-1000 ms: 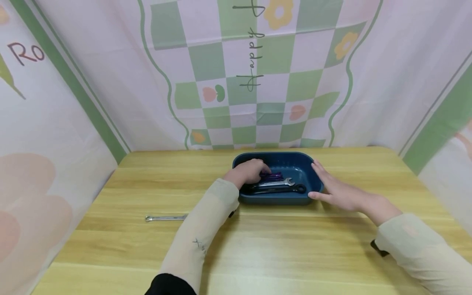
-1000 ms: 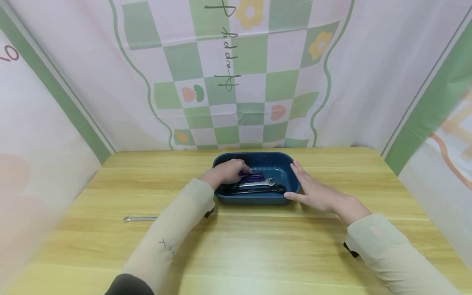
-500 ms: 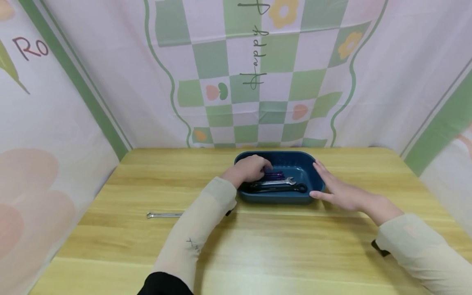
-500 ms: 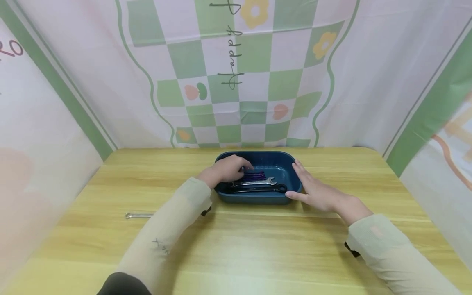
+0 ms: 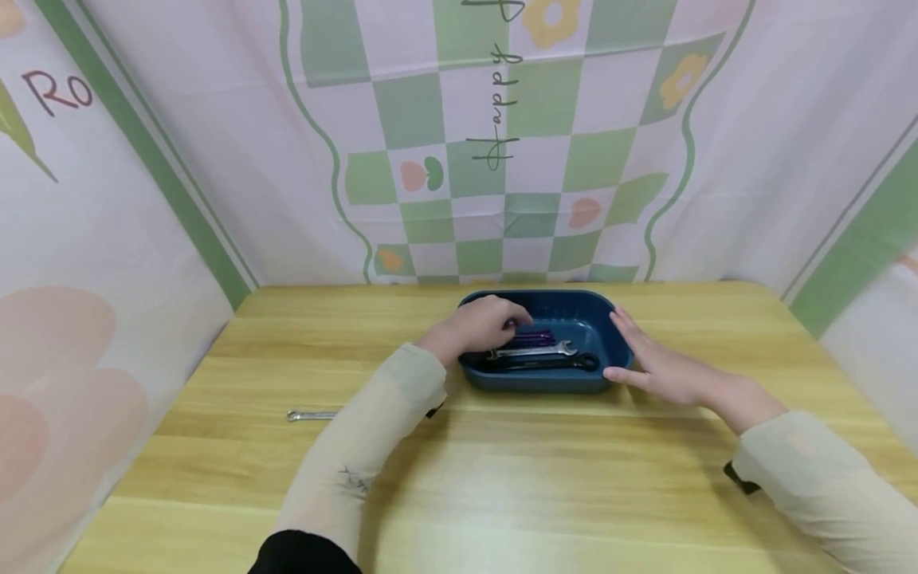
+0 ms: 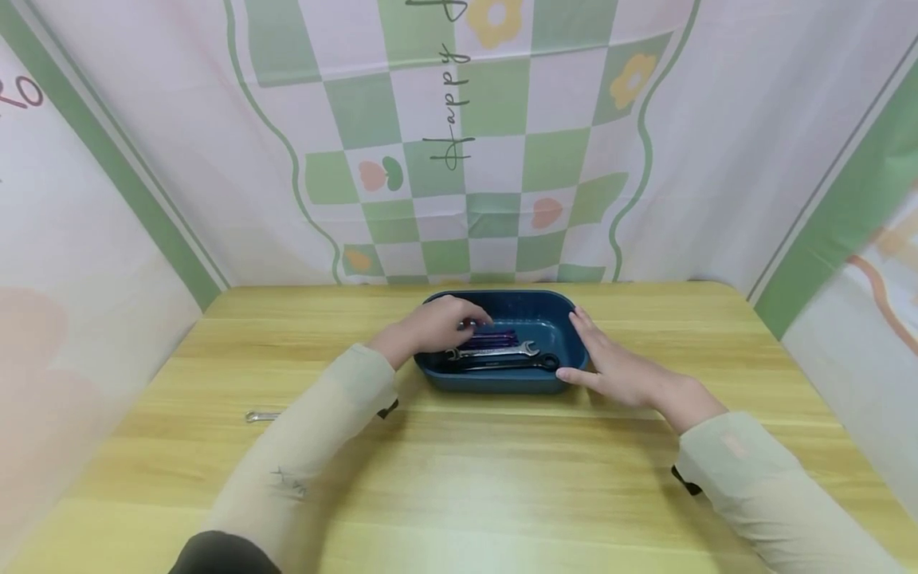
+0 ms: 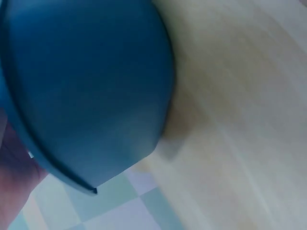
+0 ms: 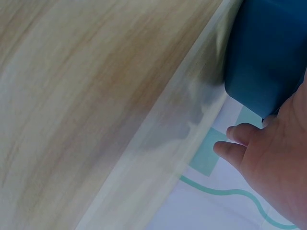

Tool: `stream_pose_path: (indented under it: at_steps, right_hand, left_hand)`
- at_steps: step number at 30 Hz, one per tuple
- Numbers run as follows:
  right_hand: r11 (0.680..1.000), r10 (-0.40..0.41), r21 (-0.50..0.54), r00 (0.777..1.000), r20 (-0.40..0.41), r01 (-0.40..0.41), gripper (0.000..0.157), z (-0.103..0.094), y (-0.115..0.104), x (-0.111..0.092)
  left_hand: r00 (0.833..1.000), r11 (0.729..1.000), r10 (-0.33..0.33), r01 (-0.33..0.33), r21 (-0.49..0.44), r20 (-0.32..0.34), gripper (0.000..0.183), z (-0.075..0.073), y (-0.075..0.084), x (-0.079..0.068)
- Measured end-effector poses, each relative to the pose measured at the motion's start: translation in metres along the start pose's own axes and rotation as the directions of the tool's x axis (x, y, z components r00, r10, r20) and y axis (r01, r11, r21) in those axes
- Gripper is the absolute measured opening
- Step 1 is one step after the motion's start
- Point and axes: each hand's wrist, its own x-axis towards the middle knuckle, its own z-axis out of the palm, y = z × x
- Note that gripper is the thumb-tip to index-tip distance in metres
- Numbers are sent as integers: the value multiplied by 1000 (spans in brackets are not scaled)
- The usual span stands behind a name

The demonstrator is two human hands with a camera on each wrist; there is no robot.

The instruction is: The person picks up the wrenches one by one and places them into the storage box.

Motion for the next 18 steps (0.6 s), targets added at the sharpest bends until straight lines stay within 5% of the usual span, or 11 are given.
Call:
stream_pose_path:
  at_steps: [18]
  right_hand:
    - [1000, 6, 1, 1000, 2, -6, 96, 0, 0, 0]
  left_hand:
    - [996, 997, 71, -69, 35, -46, 35, -16, 3, -28]
